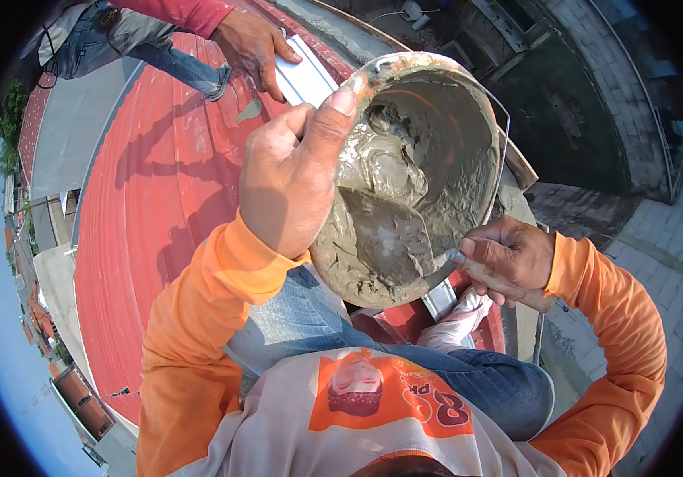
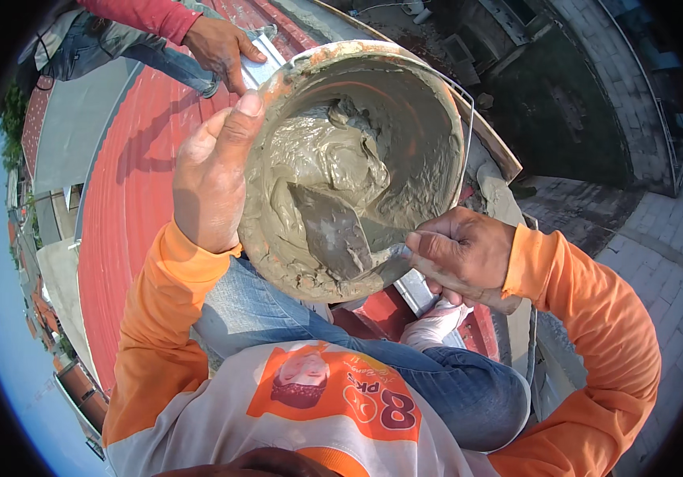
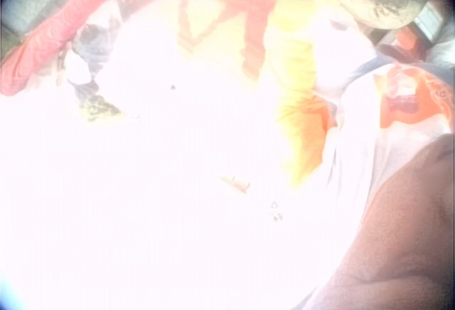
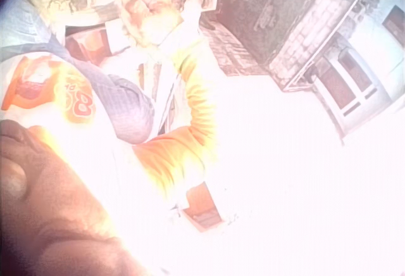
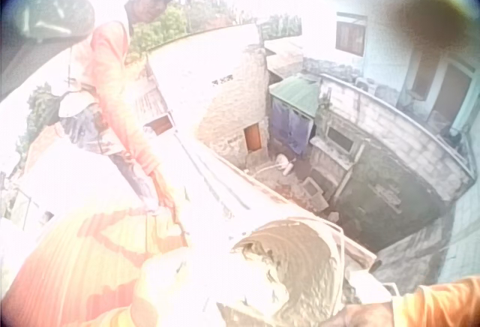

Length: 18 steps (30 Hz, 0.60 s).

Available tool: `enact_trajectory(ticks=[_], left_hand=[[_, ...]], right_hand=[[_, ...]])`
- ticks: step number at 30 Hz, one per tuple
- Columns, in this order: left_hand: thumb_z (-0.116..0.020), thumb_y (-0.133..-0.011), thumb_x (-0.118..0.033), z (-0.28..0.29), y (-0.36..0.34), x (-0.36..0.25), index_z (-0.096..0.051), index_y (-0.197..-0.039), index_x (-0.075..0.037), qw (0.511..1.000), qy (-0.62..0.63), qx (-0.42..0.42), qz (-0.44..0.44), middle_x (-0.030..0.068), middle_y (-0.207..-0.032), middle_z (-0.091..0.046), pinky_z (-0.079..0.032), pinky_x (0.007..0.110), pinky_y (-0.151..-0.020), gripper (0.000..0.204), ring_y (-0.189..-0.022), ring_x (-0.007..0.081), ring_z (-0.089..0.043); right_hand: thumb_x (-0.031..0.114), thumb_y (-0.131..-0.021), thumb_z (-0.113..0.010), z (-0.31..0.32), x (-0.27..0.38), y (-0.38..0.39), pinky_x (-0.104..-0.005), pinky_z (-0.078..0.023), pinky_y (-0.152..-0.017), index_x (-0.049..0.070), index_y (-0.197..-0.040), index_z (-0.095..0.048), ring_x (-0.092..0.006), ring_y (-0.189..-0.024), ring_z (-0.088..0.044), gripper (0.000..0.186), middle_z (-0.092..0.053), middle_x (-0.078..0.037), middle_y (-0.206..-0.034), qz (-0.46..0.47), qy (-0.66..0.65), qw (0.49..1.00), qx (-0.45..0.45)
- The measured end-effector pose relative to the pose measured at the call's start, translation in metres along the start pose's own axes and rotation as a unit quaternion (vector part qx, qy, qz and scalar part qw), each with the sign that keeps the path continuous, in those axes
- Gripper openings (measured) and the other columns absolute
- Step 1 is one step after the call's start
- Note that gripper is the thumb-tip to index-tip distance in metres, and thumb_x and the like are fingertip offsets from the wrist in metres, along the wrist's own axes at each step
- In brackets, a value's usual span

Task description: The person applies water to a concrete roof ledge using a paintbrush, spreads cement mix onto the ledge using a trowel, and lifts a long metal profile.

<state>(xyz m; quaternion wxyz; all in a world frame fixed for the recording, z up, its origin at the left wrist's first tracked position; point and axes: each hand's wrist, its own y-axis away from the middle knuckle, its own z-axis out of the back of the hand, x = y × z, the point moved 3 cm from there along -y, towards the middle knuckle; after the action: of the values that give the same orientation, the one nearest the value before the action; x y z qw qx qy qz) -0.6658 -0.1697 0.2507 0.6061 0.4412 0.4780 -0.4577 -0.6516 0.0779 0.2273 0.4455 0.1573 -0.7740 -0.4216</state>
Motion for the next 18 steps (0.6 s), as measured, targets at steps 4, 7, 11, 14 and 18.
enact_trajectory(ticks=[4,7,11,14,18], left_hand=[[-0.055,-0.095,-0.038,0.001,0.005,-0.007,-0.063,-0.081,0.003,0.998,-0.039,0.048,0.022,-0.0024,-0.067,-0.052,-0.037,0.023,-0.058,0.044,-0.065,0.0051,-0.041],[-0.053,-0.097,-0.034,-0.002,0.003,-0.01,-0.065,-0.104,0.005,0.997,0.037,0.04,0.051,0.0019,-0.095,-0.063,-0.041,0.02,-0.08,0.041,-0.088,0.0052,-0.051],[-0.054,-0.096,-0.033,0.01,-0.008,0.007,-0.064,-0.108,0.004,0.993,0.074,0.051,0.082,0.0029,-0.098,-0.064,-0.043,0.021,-0.081,0.04,-0.088,0.0065,-0.054],[-0.051,-0.097,-0.035,0.026,-0.017,0.015,-0.057,-0.119,0.002,0.977,0.142,0.038,0.157,0.0073,-0.108,-0.064,-0.046,0.025,-0.086,0.044,-0.094,0.0117,-0.06],[-0.047,-0.098,-0.036,0.024,-0.022,0.012,-0.052,-0.127,0.002,0.972,0.134,0.037,0.189,0.0112,-0.117,-0.061,-0.047,0.028,-0.089,0.047,-0.102,0.0161,-0.061]], right_hand=[[0.038,-0.1,-0.04,-0.004,-0.048,-0.011,-0.0269,-0.048,-0.039,0.0,-0.099,-0.06,-0.0147,-0.048,-0.057,0.043,-0.06,-0.009,-0.067,0.007,-0.227,0.969,0.094],[0.038,-0.099,-0.042,-0.006,-0.081,-0.016,-0.0279,-0.048,-0.04,-0.002,-0.102,-0.059,-0.0166,-0.047,-0.057,0.043,-0.061,-0.011,-0.068,0.054,-0.294,0.945,0.135],[0.035,-0.099,-0.044,-0.002,-0.107,-0.006,-0.029,-0.049,-0.041,-0.003,-0.102,-0.058,-0.0187,-0.048,-0.058,0.041,-0.061,-0.015,-0.07,0.165,-0.338,0.915,0.148],[0.031,-0.094,-0.051,0.012,-0.129,0.022,-0.0302,-0.048,-0.04,-0.003,-0.105,-0.057,-0.0219,-0.048,-0.059,0.037,-0.061,-0.019,-0.071,0.212,-0.398,0.891,0.048],[0.026,-0.091,-0.053,0.025,-0.21,0.075,-0.0316,-0.047,-0.04,-0.004,-0.106,-0.056,-0.0236,-0.047,-0.058,0.034,-0.061,-0.02,-0.071,0.146,-0.448,0.87,-0.142]])
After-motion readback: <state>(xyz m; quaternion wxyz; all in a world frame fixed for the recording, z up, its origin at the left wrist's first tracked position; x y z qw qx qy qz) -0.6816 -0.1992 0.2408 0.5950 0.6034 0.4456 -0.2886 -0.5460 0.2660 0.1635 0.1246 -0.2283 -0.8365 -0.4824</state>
